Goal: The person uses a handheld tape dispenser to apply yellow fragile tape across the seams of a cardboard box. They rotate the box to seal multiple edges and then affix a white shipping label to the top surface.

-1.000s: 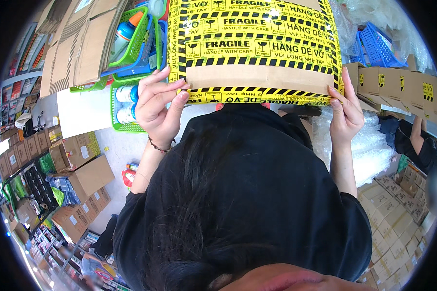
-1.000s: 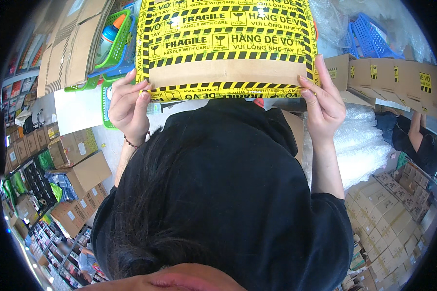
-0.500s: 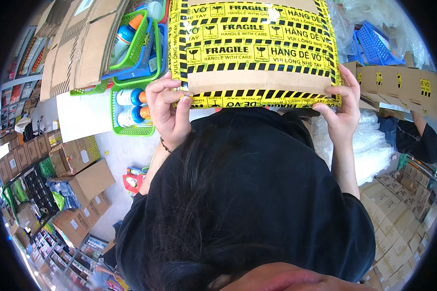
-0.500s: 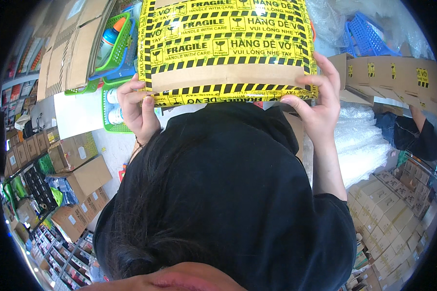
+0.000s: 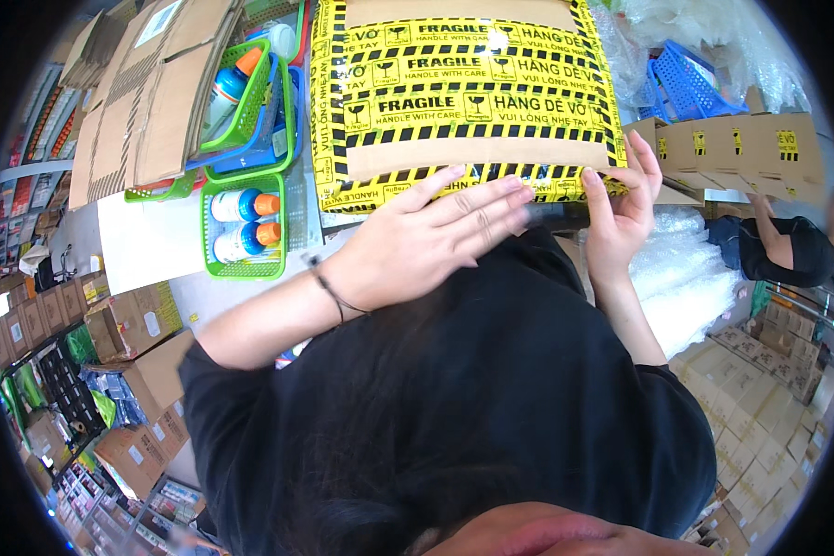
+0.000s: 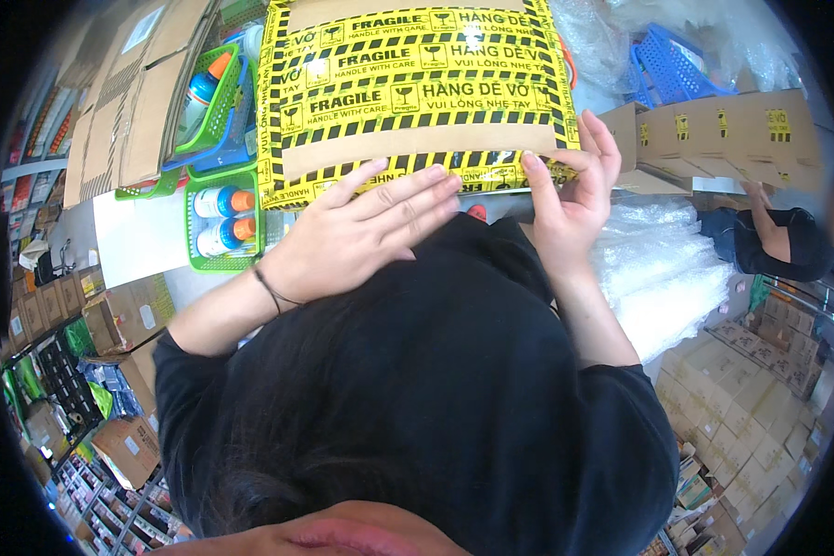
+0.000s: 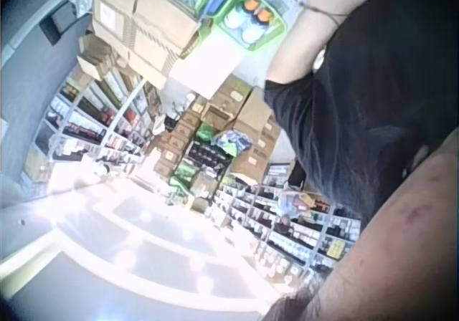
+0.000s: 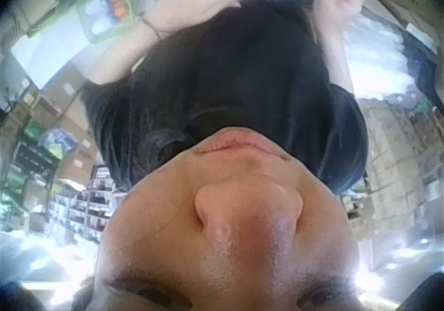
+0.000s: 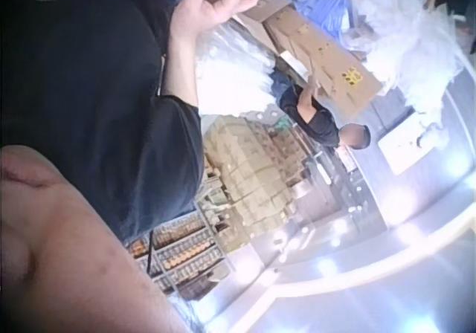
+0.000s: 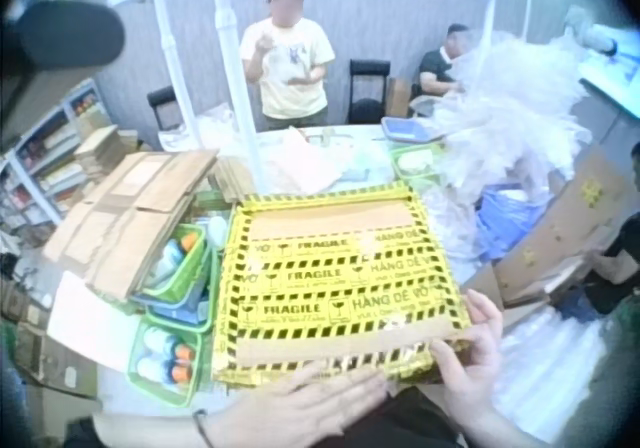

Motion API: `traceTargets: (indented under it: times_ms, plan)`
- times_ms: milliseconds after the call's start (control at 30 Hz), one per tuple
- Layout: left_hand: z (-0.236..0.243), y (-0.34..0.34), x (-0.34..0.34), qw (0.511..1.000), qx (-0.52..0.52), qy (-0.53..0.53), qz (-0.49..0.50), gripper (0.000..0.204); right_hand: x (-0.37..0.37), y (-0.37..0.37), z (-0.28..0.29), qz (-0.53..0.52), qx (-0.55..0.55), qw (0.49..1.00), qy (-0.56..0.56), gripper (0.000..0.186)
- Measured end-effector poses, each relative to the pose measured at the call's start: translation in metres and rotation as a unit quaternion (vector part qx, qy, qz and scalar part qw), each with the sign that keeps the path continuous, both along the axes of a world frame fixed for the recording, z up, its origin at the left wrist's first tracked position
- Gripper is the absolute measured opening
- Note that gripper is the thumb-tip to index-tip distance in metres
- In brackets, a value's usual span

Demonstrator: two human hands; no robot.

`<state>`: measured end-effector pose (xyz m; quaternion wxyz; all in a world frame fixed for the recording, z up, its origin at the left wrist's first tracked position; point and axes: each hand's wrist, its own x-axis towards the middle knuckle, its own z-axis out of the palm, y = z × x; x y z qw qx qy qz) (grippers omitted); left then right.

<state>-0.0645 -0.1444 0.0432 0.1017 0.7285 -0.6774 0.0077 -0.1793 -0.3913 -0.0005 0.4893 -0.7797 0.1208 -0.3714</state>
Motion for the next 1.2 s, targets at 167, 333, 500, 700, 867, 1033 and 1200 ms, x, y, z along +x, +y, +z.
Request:
traceTargets:
  times_ms: [167,333,500,700,867,1033,1200]
  plan:
    - [0.005,0.002,0.015,0.992,-0.023,0.066,0.101,0.085,0.004,-0.009,0.004,-0.002,0.112,0.994,0.001,0.077]
    - [0.002,0.039,0.048,0.988,0.0,-0.059,0.141,0.091,-0.001,-0.031,0.001,0.091,0.306,0.947,0.041,0.089]
    - [0.015,0.039,0.04,0.973,-0.072,-0.073,0.208,0.11,0.007,-0.041,0.023,-0.003,0.284,0.953,0.104,0.088]
    - [0.025,0.005,0.021,0.999,-0.015,-0.008,0.044,0.106,-0.002,0.017,0.05,0.18,-0.465,0.85,0.169,0.082]
    - [0.013,0.026,0.033,0.989,0.01,-0.012,0.145,0.104,-0.011,-0.008,0.067,0.149,-0.484,0.793,0.338,0.082]
    - [0.01,0.057,0.053,0.988,-0.044,0.094,0.113,0.115,-0.025,-0.053,0.068,0.129,-0.422,0.838,0.32,0.092]
    - [-0.021,0.034,0.142,0.761,-0.374,0.486,0.208,0.087,0.044,-0.128,0.046,0.177,-0.066,0.967,0.173,0.094]
